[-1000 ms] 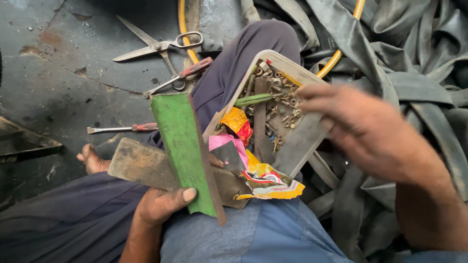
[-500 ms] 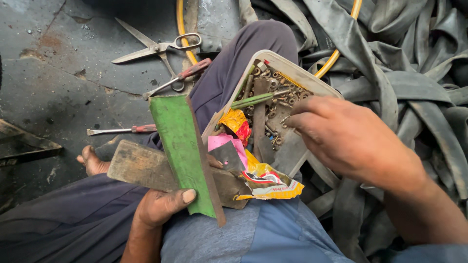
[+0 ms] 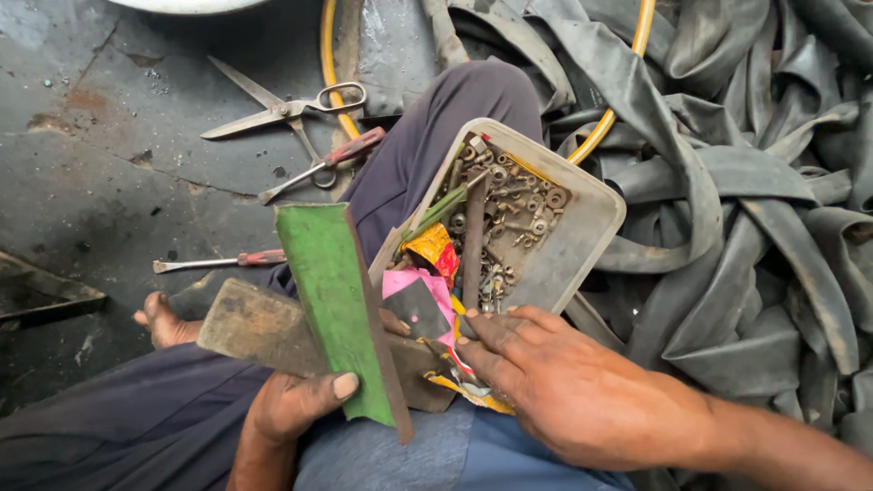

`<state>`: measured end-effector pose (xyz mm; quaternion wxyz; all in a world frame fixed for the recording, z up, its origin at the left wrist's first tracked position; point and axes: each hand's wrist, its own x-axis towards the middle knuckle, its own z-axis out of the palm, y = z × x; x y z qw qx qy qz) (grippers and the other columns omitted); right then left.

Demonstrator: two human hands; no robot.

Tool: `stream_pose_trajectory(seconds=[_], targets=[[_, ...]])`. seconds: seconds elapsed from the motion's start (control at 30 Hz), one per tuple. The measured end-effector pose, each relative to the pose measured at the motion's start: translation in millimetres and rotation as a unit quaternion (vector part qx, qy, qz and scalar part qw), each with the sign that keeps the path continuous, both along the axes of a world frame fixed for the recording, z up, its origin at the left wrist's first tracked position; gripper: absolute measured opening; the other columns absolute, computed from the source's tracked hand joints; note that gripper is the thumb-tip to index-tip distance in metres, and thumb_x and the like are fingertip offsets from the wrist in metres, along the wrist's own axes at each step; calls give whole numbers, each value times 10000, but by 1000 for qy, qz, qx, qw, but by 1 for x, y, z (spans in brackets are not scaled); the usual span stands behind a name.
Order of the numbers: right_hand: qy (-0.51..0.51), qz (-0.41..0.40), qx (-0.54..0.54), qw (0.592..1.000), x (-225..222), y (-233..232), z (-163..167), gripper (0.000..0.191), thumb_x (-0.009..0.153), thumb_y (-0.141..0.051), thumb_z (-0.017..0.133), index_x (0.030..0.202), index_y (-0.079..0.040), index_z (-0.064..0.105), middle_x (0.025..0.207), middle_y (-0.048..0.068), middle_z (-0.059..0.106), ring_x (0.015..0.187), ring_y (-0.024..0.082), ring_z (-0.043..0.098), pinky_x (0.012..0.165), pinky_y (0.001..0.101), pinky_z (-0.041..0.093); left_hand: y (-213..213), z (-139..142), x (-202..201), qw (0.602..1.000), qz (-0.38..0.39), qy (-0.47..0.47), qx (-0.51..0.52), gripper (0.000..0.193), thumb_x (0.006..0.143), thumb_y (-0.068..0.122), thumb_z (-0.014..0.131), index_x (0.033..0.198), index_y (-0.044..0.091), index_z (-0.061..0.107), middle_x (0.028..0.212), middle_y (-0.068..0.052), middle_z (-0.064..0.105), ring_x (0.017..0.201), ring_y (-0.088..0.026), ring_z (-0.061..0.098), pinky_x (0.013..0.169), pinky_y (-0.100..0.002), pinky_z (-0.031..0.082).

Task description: The person sits on the floor beside a bicycle and works on the rear wheel, pressing along the tire near the rim and checking it over a basin of water to locate a leak. They then pick up a patch kit tray, take out an abrasive block and a glue tube, and handle patch materials.

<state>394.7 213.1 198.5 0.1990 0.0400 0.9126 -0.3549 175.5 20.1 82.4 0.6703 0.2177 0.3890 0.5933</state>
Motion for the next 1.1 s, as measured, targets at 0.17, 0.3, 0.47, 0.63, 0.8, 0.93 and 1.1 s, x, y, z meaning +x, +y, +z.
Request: stream_pose_trajectory(seconds=[0.17,0.3,0.47,0.63,0.8,0.93,1.1], targets=[[32,-7,-69,997,6,-4,-4,816,774,-97,662,1493,129,351,1510,347,434,1465,449,361,1202,540,211,12,14,-5,988,-24,96,115,641,942,462,599,1324,-50,552,1542,-237,464,1437,-373,469,1192,-500,360],[2,-12,-83,996,6,-6,-8,831,750,-102,677,1480,144,365,1502,346,426,1474,444,341,1211,543,195,17,20,-9,980,-115,115,114,602,969,437,561,1363,-18,573,1481,-200,568,1440,-358,498,1197,-485,390],[11,5,-50,999,2,1,-7,808,741,-111,679,1453,136,389,1470,330,463,1423,433,403,1190,528,241,16,16,-10,966,-146,202,68,618,948,411,570,1417,8,584,1435,-151,662,1374,-298,607,1179,-450,436],[20,28,-17,999,-4,14,2,828,747,-149,697,1480,96,400,1435,300,503,1366,412,455,1133,522,285,16,15,-9,965,-141,204,81,632,933,430,590,1409,15,614,1425,-142,693,1361,-293,638,1210,-463,399],[14,46,-17,999,-6,14,0,805,770,-142,686,1481,96,393,1448,281,502,1379,399,453,1135,514,300,20,24,-7,966,-92,211,114,623,953,424,581,1423,16,603,1449,-141,690,1410,-300,631,1249,-465,384],[57,43,-60,996,-1,17,-6,781,772,-137,667,1481,91,433,1483,254,509,1381,373,473,1134,508,294,22,27,-10,978,-138,129,86,604,934,379,592,1419,19,579,1480,-151,644,1399,-310,603,1198,-467,437],[69,-1,25,997,13,48,0,526,793,-187,696,1300,-77,611,1397,170,593,1270,360,541,1087,471,381,20,22,-11,950,-170,237,114,568,938,338,601,1418,35,613,1458,-137,668,1407,-296,612,1189,-451,450]])
